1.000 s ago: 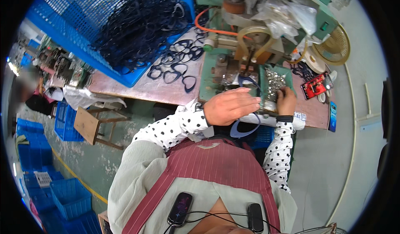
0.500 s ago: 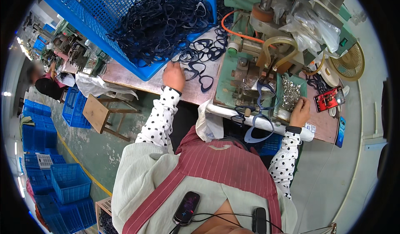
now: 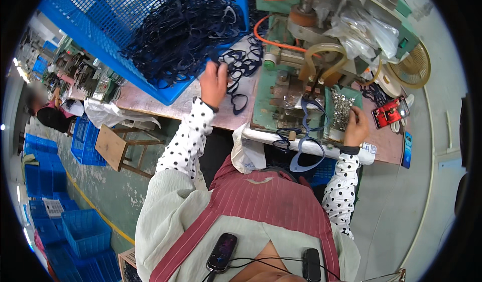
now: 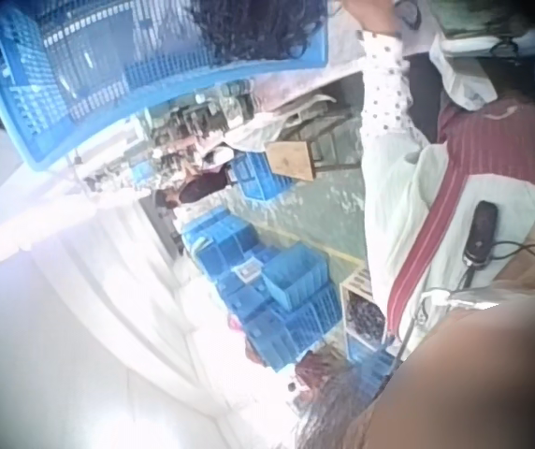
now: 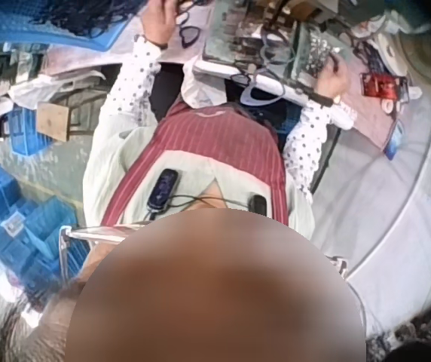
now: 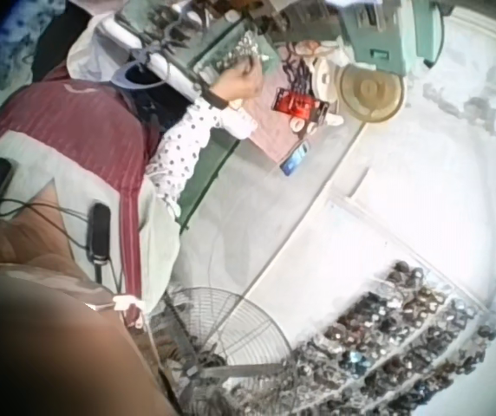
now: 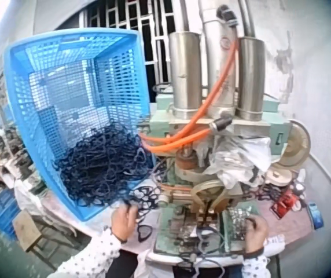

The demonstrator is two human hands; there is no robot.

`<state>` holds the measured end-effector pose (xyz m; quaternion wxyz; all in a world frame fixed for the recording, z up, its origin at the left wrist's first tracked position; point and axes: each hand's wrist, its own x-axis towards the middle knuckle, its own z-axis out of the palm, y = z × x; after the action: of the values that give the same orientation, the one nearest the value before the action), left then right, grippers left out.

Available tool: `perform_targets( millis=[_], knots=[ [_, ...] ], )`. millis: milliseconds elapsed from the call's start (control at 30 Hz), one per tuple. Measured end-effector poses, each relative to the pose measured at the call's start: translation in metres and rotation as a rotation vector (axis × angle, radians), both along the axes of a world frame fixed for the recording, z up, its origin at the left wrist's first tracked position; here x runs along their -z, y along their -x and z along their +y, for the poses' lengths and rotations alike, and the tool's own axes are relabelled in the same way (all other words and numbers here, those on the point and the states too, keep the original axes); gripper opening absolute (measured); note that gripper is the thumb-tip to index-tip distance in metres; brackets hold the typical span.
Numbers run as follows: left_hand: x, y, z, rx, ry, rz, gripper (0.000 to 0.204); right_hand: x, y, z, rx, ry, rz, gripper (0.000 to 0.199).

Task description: The person repeatedly picks up dark plastic eyeglass frames from a blue basket, places them into a small press machine, and then removes them. The person also handles small metal components from a tray on the table.

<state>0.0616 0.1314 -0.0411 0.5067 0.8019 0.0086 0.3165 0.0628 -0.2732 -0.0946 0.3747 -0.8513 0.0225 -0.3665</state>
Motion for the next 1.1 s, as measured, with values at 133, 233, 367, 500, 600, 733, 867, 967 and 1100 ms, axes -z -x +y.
perform_targets(
  millis=[133,233,367,500,600,733,867,967,1100],
  knots=[
    [-0.029,0.031,-0.057,0.294,-0.697,-0.601,0.034,-0.046,0.009,0.043,-0.244,-0.307,0.075,0.014],
    [-0.042,0.048,-0.099,0.334,-0.758,-0.732,0.031,-0.079,0.025,0.070,-0.438,-0.488,0.123,0.015],
    [-0.047,0.062,-0.125,0.482,-0.676,-0.705,0.029,-0.103,0.038,0.096,-0.517,-0.493,0.210,0.020],
    [-0.035,0.058,-0.133,0.650,-0.639,-0.678,0.037,-0.104,0.034,0.103,-0.480,-0.540,0.346,0.036],
    [-0.031,0.054,-0.129,0.770,-0.666,-0.685,0.039,-0.102,0.028,0.109,-0.493,-0.558,0.296,0.041],
    [-0.038,0.066,-0.127,0.801,-0.664,-0.772,0.032,-0.102,0.023,0.116,-0.583,-0.665,0.273,0.050],
    [-0.043,0.054,-0.128,0.870,-0.599,-0.790,0.032,-0.104,0.027,0.118,-0.573,-0.715,0.227,0.050],
    [-0.035,0.041,-0.133,1.014,-0.596,-0.715,0.036,-0.083,0.013,0.086,-0.386,-0.460,0.117,0.046],
    [-0.023,0.030,-0.134,1.105,-0.529,-0.667,0.043,-0.012,-0.020,0.006,0.168,0.091,0.090,0.039]
  ],
)
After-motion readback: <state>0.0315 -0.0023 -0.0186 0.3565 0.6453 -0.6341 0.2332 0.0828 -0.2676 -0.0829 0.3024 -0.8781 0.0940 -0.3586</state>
